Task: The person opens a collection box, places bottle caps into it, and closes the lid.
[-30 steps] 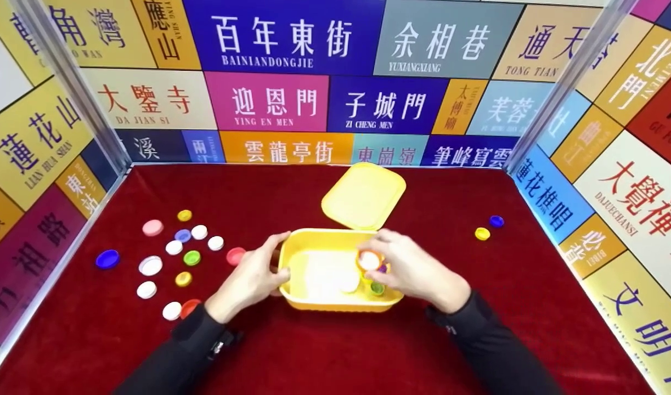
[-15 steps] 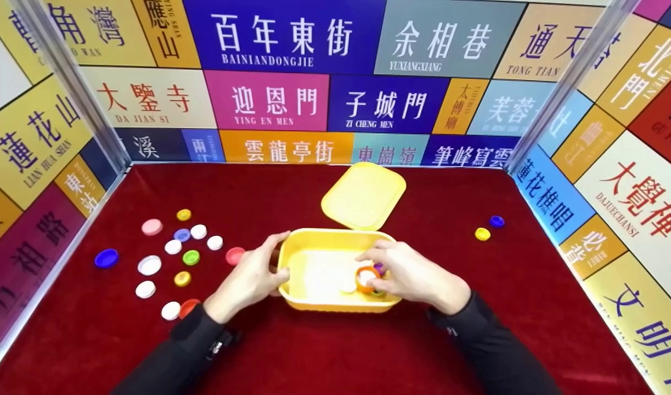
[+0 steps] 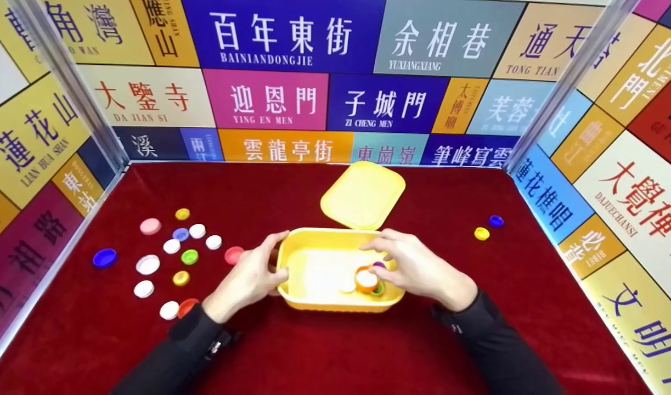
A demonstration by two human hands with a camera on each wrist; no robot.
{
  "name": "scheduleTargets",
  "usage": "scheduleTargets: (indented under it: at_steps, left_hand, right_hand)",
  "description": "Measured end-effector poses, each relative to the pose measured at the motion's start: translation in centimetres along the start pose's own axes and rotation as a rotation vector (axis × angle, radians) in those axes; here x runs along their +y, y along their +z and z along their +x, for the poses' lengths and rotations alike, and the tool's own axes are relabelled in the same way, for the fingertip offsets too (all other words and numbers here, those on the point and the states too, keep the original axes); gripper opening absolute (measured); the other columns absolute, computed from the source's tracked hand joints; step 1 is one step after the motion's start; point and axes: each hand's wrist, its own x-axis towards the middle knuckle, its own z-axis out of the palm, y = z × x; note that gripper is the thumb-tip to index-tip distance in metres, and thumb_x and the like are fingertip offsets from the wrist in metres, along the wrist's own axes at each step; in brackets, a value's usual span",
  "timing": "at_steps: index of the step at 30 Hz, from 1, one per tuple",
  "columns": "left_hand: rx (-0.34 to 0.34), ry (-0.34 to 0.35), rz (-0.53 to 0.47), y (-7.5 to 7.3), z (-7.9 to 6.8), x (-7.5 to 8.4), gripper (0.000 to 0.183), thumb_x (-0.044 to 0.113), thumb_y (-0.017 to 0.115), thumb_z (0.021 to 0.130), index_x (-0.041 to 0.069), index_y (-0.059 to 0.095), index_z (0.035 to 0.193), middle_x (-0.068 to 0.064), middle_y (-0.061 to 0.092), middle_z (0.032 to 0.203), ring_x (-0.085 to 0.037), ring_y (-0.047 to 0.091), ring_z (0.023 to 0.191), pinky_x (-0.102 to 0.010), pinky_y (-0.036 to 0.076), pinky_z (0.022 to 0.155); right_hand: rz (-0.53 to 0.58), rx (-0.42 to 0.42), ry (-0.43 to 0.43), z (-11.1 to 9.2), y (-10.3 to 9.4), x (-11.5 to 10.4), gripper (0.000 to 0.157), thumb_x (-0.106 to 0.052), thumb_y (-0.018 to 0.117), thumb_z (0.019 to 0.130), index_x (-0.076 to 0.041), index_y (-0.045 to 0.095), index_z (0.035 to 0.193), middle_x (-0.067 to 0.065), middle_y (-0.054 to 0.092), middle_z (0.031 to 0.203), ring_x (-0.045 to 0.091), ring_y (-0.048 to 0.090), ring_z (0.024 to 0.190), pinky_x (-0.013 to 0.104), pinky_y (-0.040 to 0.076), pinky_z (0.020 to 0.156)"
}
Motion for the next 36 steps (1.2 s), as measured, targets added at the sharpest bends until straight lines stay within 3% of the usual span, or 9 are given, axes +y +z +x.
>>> scheduleTargets:
  at_steps: [9,17,27,36]
  left_hand:
    - [0.004,0.024,0.002,0.0,0.1,-0.2,0.082,-0.003,0.073,0.101,0.015,0.047,0.177,-0.024,0.076,0.137,-0.028,0.082,0.091,-0.043,0.074,0.069]
    - [0.005,0.017,-0.010,0.1,0.0,-0.2,0.083,-0.004,0.073,0.100,0.014,0.048,0.177,-0.025,0.077,0.136,-0.029,0.082,0.090,-0.042,0.074,0.069]
    - [0.008,0.019,0.012,0.0,0.0,-0.2,0.083,-0.003,0.074,0.100,0.014,0.047,0.177,-0.024,0.077,0.135,-0.024,0.081,0.087,-0.041,0.074,0.070]
    - [0.006,0.022,0.014,0.1,0.1,-0.2,0.083,-0.004,0.074,0.101,0.014,0.047,0.177,-0.025,0.076,0.135,-0.026,0.081,0.088,-0.042,0.074,0.070]
  right_hand:
    - [0.025,0.083,0.039,-0.2,-0.7,1.3,0.044,-0.018,0.091,0.102,-0.012,0.080,0.144,0.010,0.078,0.123,0.027,0.076,0.106,0.048,0.071,0.094]
    - [0.065,0.146,0.118,-0.7,-1.5,3.3,0.046,-0.016,0.092,0.102,-0.009,0.079,0.146,0.013,0.077,0.130,0.031,0.078,0.118,0.050,0.072,0.100]
    - [0.044,0.197,0.269,-1.6,-2.2,6.8,0.051,-0.016,0.091,0.102,-0.009,0.076,0.151,0.017,0.075,0.140,0.035,0.078,0.122,0.058,0.069,0.106]
    - [0.028,0.273,0.378,-3.0,-2.7,10.7,0.051,-0.014,0.090,0.102,-0.006,0.077,0.151,0.021,0.074,0.135,0.038,0.075,0.119,0.062,0.068,0.101]
